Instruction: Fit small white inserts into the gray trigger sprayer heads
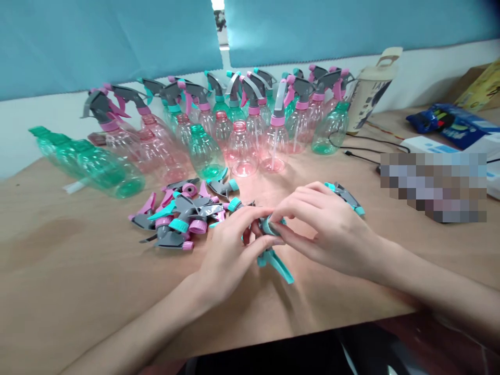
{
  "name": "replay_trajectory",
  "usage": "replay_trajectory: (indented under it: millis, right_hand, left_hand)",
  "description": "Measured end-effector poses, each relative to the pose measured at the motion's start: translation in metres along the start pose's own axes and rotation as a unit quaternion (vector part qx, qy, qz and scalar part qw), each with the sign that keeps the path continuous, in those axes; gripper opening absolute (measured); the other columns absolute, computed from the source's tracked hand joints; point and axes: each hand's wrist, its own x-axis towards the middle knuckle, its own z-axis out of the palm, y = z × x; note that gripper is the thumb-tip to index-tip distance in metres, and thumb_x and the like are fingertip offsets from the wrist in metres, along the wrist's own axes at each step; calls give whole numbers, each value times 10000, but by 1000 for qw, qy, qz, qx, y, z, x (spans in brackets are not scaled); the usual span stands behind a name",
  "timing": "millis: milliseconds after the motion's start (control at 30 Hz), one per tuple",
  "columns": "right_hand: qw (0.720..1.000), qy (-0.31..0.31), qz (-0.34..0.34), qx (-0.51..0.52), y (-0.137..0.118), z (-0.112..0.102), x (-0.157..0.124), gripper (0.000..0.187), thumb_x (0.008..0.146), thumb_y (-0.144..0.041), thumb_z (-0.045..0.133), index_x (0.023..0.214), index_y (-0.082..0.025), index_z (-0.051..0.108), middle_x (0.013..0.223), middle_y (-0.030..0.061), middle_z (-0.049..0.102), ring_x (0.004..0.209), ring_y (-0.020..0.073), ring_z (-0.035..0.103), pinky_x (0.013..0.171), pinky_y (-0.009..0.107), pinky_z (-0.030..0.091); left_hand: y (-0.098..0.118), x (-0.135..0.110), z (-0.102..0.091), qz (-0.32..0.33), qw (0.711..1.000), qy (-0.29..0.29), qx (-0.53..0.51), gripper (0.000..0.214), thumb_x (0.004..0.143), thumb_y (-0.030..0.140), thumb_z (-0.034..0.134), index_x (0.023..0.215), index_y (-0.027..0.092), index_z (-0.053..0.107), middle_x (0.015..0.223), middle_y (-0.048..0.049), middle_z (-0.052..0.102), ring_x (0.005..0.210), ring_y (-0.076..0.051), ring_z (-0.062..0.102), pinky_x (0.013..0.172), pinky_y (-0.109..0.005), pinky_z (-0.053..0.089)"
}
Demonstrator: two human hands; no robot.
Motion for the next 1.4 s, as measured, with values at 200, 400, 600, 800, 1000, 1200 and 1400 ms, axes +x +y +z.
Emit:
replay_trajectory:
  millis: [200,400,600,800,1000,1200,1400]
  right_hand:
    - [984,-151,56,70,-1,-24,-6,117,880,-204,554,981,-235,606,960,-22,683,832,127,642,693,237,471]
    - [974,-160,136,81,-4,-42,-10,134,844,-257,592,975,-247,621,958,-21,700,845,135,662,690,244,517]
    - [954,-203,182,123,-16,-49,-12,207,853,-386,577,999,-246,620,976,8,688,873,156,656,726,276,537]
    - [948,-254,158,106,-19,-62,-28,247,875,-423,546,1031,-252,632,1019,16,675,918,177,640,784,313,515]
    - [944,-261,184,82,-6,-77,-60,245,865,-425,562,1040,-269,634,1035,22,675,940,197,642,778,334,533]
    - [948,-204,230,82,16,-90,-81,271,847,-437,579,1028,-244,636,1041,60,683,930,233,655,796,391,548]
    - [943,-45,328,-13,62,-72,-92,571,804,-558,575,1229,-181,514,1213,154,587,1100,312,574,887,493,487]
  left_hand:
    - [2,-7,-11,-51,998,-14,17,404,755,298,726,1133,228,602,805,16,611,639,-120,529,597,-244,439]
    - [6,-12,-52,-77,991,107,-16,323,772,338,684,1062,209,626,897,-27,635,721,-155,599,585,-252,487]
    - [-26,-3,-84,-75,971,222,48,362,764,370,660,1065,191,569,963,-48,644,802,-182,616,642,-271,505]
    - [-55,-12,-98,-95,942,101,304,351,785,414,595,1055,194,632,1072,-87,629,1034,-287,541,895,-421,425]
    - [-51,-9,-83,-10,937,147,316,341,843,436,557,1048,175,634,1055,-107,621,1023,-289,529,894,-416,416]
    - [-55,0,-55,66,926,97,359,330,896,428,495,1085,187,616,1165,-126,590,1099,-312,494,927,-467,376]
    - [-34,3,-21,128,924,83,351,193,910,309,501,984,188,631,1083,-111,626,1046,-284,529,907,-456,369]
